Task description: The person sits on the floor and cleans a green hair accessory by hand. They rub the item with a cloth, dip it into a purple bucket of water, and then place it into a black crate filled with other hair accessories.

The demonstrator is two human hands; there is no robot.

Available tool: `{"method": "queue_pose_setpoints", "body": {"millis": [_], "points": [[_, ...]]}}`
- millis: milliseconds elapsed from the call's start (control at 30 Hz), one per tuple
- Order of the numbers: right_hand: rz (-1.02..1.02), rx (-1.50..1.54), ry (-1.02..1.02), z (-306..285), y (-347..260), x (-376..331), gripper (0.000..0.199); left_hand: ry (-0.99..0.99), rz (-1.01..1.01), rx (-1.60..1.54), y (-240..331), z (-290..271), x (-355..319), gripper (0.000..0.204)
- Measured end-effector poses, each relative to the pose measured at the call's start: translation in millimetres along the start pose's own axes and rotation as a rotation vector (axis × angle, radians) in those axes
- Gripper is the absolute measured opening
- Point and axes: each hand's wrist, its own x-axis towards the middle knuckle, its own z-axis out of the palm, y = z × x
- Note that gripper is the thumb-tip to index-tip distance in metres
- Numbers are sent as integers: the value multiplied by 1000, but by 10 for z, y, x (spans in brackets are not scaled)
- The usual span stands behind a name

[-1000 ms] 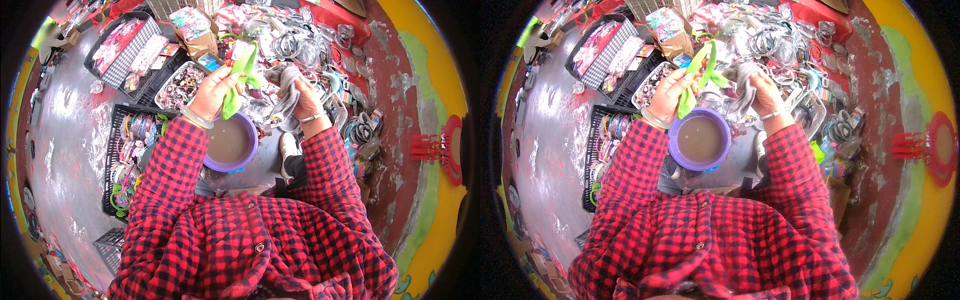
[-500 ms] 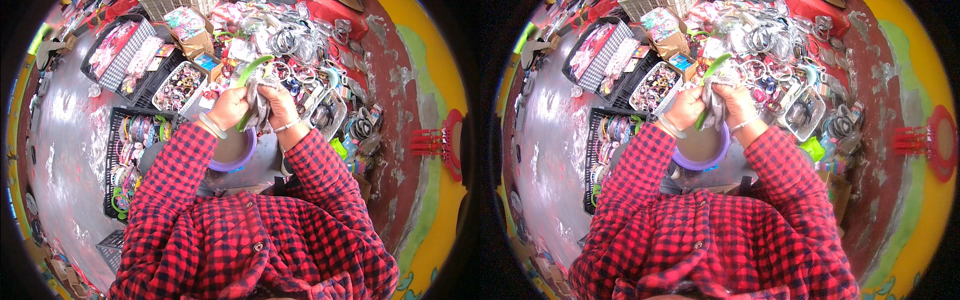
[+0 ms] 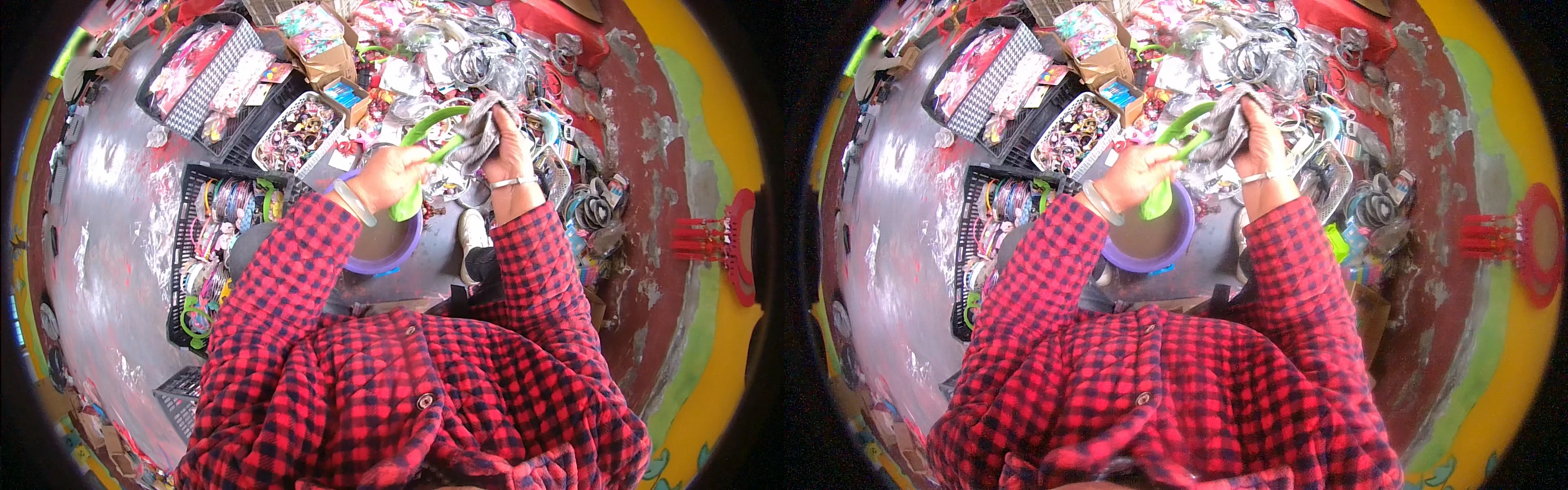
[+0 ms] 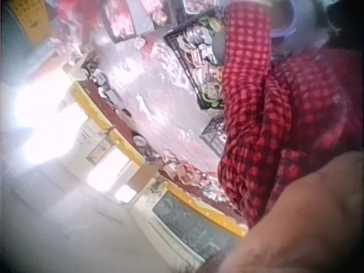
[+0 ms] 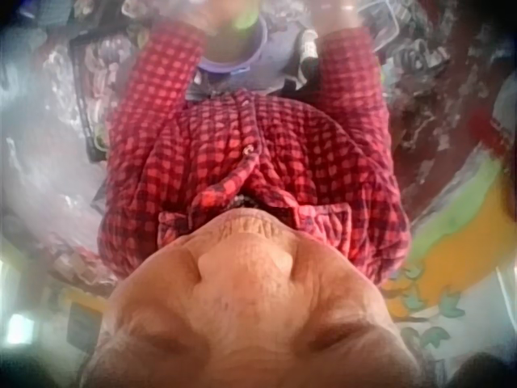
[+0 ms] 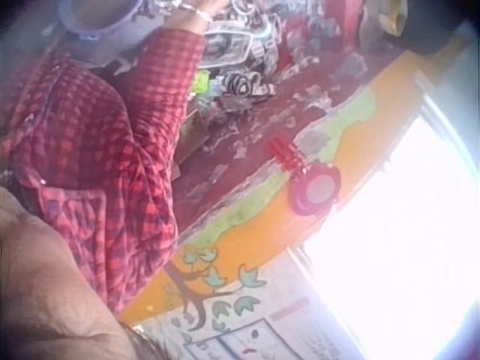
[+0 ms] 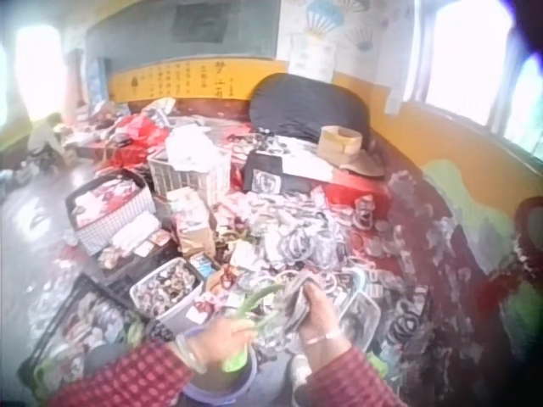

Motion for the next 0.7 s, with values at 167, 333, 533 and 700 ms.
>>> {"method": "queue_pose_setpoints", "body": {"millis": [167,333,533,700], "points": [[46,10,116,-88,-121,68,17,334,-109,-757,-61,-161,88,22],[-21,-173,-81,-154,-11,122,23,213,-130,-1298,-125,-337,75,33],[-210,-530,-84,198,80,-196,27,266,-21,-1075,2,-283,110,41],[-912,-1148,-375,372,383,-407,36,315,-85,-1068,-72,-220,119,31]]}}
